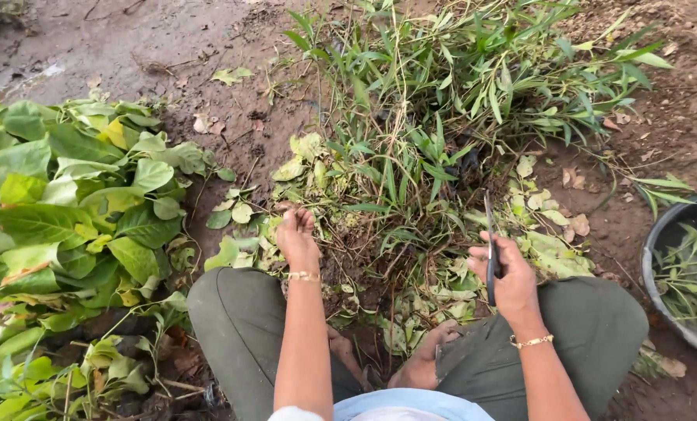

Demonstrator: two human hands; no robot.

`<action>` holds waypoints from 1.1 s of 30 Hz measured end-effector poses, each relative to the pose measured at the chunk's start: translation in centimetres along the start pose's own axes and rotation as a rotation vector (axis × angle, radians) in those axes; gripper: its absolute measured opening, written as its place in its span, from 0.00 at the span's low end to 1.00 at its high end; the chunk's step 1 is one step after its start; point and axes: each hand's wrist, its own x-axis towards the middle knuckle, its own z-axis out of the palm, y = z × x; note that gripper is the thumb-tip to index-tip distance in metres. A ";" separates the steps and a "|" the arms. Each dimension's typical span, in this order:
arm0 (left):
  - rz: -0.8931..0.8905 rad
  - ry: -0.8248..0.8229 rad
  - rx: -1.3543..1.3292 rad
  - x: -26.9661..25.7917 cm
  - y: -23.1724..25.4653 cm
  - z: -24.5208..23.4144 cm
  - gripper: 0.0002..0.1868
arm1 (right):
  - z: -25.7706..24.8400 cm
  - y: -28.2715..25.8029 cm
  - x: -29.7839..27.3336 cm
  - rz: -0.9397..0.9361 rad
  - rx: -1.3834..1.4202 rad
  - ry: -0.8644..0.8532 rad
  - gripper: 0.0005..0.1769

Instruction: The person sits on the muddy ground and uses scissors to trim stems from a pile of green leafy plants. They cut the stems and place the trimmed pieces into a nearby black bowl.

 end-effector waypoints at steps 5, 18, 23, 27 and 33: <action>0.177 -0.500 0.491 -16.1 6.5 4.7 0.10 | 2.7 -2.0 -3.1 0.344 0.674 -0.670 0.49; 0.522 -0.656 0.797 -23.0 10.7 1.8 0.05 | 7.1 -7.6 -8.1 0.754 1.065 -1.127 0.39; 0.581 -0.647 0.921 -23.9 11.8 1.5 0.06 | 7.8 -7.4 -8.3 0.786 1.061 -1.100 0.41; 0.567 -0.686 0.916 -24.2 11.7 1.1 0.06 | 8.1 -7.3 -8.5 0.786 1.027 -1.058 0.41; 0.526 -0.707 0.827 -22.9 12.4 0.8 0.05 | 6.9 -5.9 -9.7 0.853 1.067 -1.030 0.38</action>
